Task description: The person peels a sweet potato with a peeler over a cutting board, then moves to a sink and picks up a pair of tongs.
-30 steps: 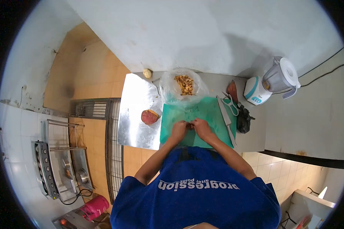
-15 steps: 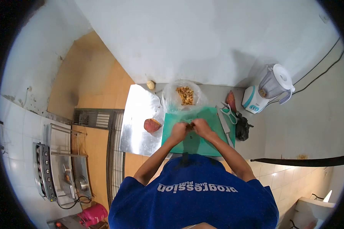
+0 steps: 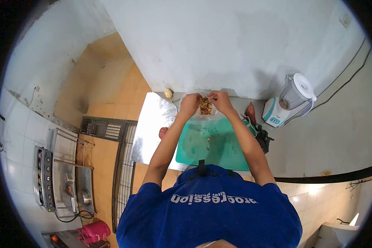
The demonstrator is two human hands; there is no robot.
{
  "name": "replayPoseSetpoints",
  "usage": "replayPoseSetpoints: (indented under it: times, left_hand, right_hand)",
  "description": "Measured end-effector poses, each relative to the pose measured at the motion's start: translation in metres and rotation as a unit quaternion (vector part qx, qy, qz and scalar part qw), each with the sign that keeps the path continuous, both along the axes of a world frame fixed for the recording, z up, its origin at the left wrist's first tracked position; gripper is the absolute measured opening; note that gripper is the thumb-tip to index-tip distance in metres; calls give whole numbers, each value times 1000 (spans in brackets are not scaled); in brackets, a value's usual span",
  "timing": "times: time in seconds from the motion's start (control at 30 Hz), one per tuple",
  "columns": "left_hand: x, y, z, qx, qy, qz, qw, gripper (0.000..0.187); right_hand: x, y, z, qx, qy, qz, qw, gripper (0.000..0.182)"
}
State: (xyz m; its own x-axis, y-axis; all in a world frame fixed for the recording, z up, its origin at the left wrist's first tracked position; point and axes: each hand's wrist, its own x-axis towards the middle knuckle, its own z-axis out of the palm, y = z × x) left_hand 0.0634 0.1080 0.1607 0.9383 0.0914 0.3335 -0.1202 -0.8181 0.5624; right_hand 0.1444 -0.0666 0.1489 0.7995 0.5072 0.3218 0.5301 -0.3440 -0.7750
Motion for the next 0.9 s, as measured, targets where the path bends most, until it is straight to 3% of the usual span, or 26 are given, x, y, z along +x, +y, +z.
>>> replayPoseSetpoints:
  times: [0.13, 0.27, 0.37, 0.43, 0.47, 0.5, 0.57, 0.67, 0.8, 0.9]
  left_hand:
    - [-18, -7, -2, 8, 93, 24, 995, 16]
    - [-60, -16, -84, -104, 118, -126, 979, 13]
    - [-97, -27, -126, -63, 158, -162, 972, 22]
    - [-114, -40, -125, 18, 171, -131, 976, 40]
    - [-117, -47, -124, 17, 203, -113, 973, 54]
    - [-119, -51, -123, 16, 204, -115, 972, 54]
    - [-125, -55, -122, 40, 146, -98, 984, 51]
    - [-138, -50, -133, 57, 89, -114, 988, 45]
    - [-153, -49, -141, 62, 32, -135, 988, 39]
    - [-156, -45, -129, 63, 22, -157, 985, 36]
  right_hand:
    - [-20, -11, -3, -8, -6, -11, 1000, 14]
    - [-77, -36, -49, -56, 69, -32, 995, 16]
    - [-111, -58, -102, -127, 99, 51, 986, 22]
    - [-133, -63, -107, -194, -66, 53, 977, 35]
    - [-139, -62, -110, -250, 7, 67, 966, 43]
    - [-147, -59, -117, -251, 10, 66, 966, 43]
    - [-165, -56, -141, -292, -161, 3, 943, 41]
    - [-178, -71, -138, -273, -182, 47, 943, 42]
    - [-179, -87, -124, -226, -159, 90, 957, 44]
    - [-179, -85, -106, -208, -67, 88, 972, 45]
